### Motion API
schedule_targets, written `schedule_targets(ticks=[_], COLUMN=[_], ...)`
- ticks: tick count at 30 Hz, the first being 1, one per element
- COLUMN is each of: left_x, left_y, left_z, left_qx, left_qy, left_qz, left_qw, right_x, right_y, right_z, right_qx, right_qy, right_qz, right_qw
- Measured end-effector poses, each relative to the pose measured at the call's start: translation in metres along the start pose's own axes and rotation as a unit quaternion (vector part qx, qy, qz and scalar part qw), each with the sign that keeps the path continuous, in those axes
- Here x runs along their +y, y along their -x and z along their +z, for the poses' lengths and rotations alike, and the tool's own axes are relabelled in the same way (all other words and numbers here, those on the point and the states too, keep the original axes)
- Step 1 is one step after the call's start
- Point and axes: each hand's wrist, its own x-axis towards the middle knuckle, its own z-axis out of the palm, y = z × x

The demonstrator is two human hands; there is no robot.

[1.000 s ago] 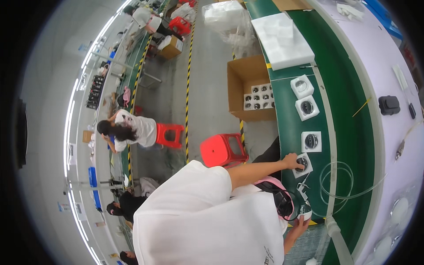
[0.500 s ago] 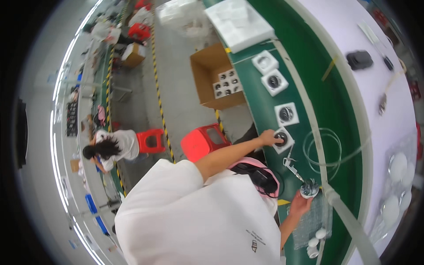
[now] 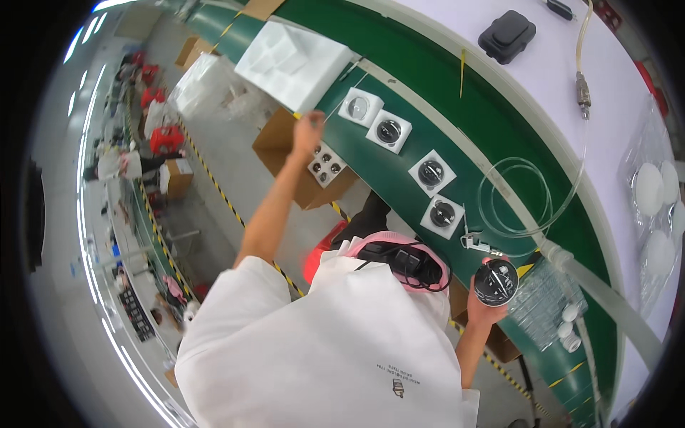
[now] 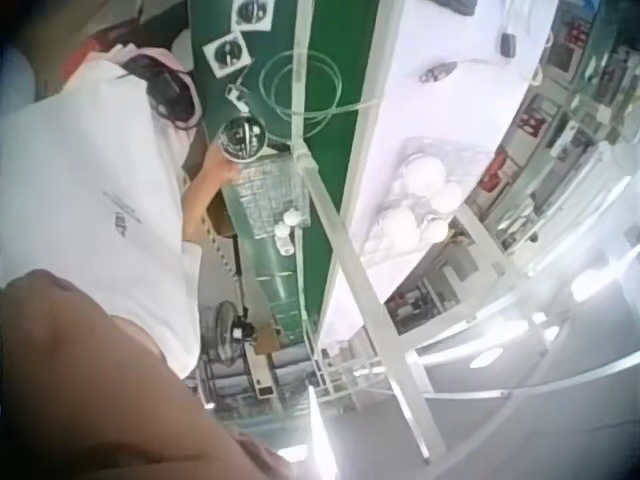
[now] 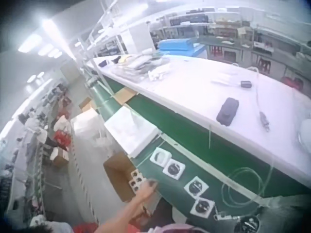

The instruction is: Testing and inspecting spherical electronic devices at a quality control station by placing them in a test fixture and wiping them with a cloth.

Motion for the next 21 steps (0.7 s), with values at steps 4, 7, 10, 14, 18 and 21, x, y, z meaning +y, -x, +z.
schedule_targets(ticks=[4, 7, 10, 14, 18, 21], left_x=[-0.097, -0.163, -0.202, -0.222, -0.224, -0.220], left_y=[-0.118, -0.188, -0.241, -0.286, -0.318, -0.335], left_z=[-0.057, -0.073, -0.069, -0.060, -0.057, -0.063], left_qx=[0.025, -0.030, -0.126, -0.256, -0.252, -0.245], left_qy=[-0.167, -0.232, -0.216, -0.204, -0.196, -0.048], left_qz=[0.063, 0.066, 0.081, 0.084, 0.004, -0.033], left_qw=[0.984, 0.970, 0.965, 0.941, 0.948, 0.968], right_x=[0.044, 0.091, 0.141, 0.181, 0.209, 0.220], right_y=[0.004, 0.011, 0.006, -0.005, -0.020, -0.031], right_z=[0.026, 0.064, 0.104, 0.150, 0.183, 0.201], right_qx=[0.012, 0.119, 0.059, 0.088, 0.080, 0.094], right_qy=[0.096, 0.296, -0.008, -0.042, -0.063, -0.019], right_qz=[-0.015, -0.078, -0.108, -0.133, -0.126, -0.117], right_qw=[0.995, 0.944, 0.992, 0.986, 0.987, 0.989])
